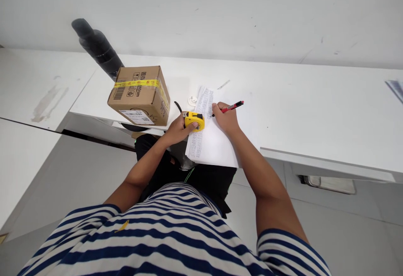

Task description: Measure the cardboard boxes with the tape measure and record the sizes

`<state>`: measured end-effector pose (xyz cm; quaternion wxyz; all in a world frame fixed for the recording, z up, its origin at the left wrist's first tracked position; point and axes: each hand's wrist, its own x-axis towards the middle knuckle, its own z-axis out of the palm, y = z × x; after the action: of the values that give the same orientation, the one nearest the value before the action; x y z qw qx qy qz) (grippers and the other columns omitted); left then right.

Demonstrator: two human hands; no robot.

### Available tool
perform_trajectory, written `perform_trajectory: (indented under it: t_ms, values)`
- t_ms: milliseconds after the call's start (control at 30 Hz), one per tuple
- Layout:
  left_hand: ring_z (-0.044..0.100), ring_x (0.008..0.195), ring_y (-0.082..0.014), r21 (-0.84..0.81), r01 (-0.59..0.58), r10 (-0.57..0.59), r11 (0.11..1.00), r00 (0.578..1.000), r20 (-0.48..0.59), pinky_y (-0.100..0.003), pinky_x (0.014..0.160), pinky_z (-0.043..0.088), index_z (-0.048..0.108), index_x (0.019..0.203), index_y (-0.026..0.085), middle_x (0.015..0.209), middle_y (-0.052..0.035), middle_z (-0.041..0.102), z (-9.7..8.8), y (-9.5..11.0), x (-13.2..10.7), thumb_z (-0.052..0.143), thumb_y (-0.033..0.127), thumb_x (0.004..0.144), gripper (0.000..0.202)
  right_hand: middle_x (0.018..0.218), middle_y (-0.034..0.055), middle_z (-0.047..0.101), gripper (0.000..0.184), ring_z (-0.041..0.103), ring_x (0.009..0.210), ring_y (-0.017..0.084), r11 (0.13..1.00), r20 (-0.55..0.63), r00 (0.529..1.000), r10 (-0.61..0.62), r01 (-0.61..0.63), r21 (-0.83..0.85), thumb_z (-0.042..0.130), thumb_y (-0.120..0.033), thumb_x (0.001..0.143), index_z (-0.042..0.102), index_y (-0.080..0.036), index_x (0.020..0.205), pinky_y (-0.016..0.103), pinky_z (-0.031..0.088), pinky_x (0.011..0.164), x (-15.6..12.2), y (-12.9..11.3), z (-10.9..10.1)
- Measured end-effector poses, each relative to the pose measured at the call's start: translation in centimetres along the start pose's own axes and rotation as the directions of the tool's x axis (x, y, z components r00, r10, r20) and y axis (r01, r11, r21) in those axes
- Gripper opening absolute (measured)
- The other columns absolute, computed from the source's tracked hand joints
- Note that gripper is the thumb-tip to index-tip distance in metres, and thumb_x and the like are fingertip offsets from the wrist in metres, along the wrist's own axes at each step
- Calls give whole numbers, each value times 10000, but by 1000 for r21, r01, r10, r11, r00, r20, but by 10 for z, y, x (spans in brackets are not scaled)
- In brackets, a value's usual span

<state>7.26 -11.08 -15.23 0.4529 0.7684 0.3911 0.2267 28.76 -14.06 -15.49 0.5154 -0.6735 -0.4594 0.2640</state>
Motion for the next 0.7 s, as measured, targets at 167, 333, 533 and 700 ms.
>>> perform_trajectory:
  t_ms: [167,333,533,700]
  values:
    - [703,1064,-261,-26,41,-41,999,999,7,-414,898,569,494,1213,205,1217,-119,719,0,0,0,597,660,899,563,595,0,564,516,526,633,172,1000,-2,1000,-26,26,0,660,-652,845,541,-244,552,349,439,653,1,2,1]
    - [691,1058,-253,-28,32,-31,999,998,49,-397,895,546,439,1300,212,1205,-104,706,-4,-1,-3,603,670,893,634,719,28,650,605,622,770,218,998,-13,998,-69,69,-15,557,-826,830,656,-242,707,380,493,751,0,2,0]
    - [684,1003,-244,-28,53,-50,998,996,77,-362,839,517,368,1322,224,1148,-89,690,-6,-2,-4,640,670,866,693,780,38,688,618,657,822,236,994,-12,995,-101,101,-37,534,-843,840,658,-242,774,395,521,773,1,3,0]
    - [674,1008,-258,-10,48,-47,999,995,84,-381,862,515,378,1306,212,1151,-101,679,-6,-3,-3,651,654,863,683,757,19,665,590,639,794,216,994,-31,994,-106,105,-42,554,-817,852,654,-240,779,380,525,764,2,8,1]
